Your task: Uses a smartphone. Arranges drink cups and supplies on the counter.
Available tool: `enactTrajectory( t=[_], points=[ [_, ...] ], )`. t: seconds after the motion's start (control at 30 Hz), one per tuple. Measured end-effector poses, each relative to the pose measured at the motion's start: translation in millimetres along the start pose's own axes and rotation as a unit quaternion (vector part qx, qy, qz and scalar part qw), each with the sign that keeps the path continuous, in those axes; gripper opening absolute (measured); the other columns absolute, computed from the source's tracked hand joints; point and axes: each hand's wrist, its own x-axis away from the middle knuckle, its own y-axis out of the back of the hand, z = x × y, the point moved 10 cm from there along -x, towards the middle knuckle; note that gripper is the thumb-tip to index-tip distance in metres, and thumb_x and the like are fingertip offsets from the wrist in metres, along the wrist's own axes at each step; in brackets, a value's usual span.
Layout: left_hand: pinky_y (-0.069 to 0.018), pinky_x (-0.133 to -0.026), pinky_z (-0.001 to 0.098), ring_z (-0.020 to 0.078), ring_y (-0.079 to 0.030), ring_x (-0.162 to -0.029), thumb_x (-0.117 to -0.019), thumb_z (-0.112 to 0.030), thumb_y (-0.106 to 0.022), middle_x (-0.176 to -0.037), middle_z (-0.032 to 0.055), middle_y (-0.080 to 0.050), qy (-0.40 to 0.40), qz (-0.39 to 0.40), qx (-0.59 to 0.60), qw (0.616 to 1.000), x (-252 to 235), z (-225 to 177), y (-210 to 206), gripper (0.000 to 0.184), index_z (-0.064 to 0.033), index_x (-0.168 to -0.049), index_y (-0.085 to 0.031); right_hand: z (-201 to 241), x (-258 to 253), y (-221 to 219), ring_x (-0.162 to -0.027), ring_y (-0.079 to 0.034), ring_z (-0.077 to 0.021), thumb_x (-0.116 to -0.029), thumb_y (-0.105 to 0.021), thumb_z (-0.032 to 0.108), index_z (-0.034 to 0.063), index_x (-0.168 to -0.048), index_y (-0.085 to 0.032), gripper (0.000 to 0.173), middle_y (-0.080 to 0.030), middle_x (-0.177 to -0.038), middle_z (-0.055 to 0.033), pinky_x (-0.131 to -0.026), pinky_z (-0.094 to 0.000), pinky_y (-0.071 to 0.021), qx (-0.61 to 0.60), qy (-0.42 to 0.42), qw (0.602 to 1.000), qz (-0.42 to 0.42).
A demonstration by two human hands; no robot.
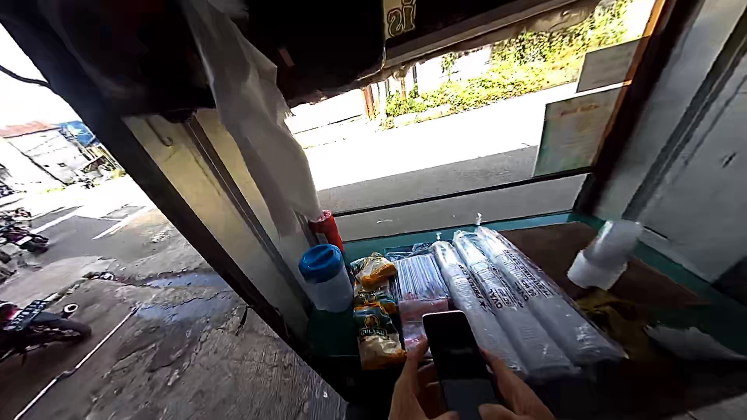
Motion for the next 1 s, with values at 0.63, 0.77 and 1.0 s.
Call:
enactTrajectory(
  t=[0.63, 0.77, 1.0],
  points=[
    [-0.0603, -0.092, 0.0393, 0.0228, -0.07, -0.108, -0.0957, -0.025, -0.067, -0.126, 0.0144, -0.068, 0.053, -0.068, 0.06, 0.994, 9, 34, 3, 0.068, -0.0086, -0.155, -0.039, -14, 20, 8, -0.118, -0.066, -0.0195, -0.086, -0.059, 0.006, 0.0138, -0.16, -0.028, 0.081, -0.063, -0.136, -0.0092, -0.101, -0.0395, -0.0569, -0.046, -0.07, 0.996, 0.019],
    [-0.0605, -0.091, 0.0391, 0.0227, -0.07, -0.109, -0.0952, -0.023, -0.067, -0.129, 0.0142, -0.067, 0.051, -0.072, 0.06, 0.994, 9, 33, 4, 0.068, -0.0101, -0.155, -0.04, -16, 18, 8, -0.117, -0.066, -0.0186, -0.0874, -0.053, 0.002, 0.0152, -0.161, -0.028, 0.078, -0.062, -0.137, -0.0091, -0.099, -0.0386, -0.057, -0.057, -0.075, 0.995, 0.025],
    [-0.0601, -0.094, 0.0414, 0.0256, -0.069, -0.111, -0.0871, -0.01, -0.072, -0.135, 0.0163, -0.062, 0.048, -0.02, 0.092, 0.994, 7, 29, -2, 0.085, -0.0117, -0.16, -0.028, -15, 15, 10, -0.116, -0.067, -0.0182, -0.0884, -0.054, 0.004, 0.0165, -0.159, -0.032, 0.075, -0.063, -0.136, -0.0081, -0.098, -0.0385, -0.0574, -0.058, -0.077, 0.995, 0.026]
  ],
)
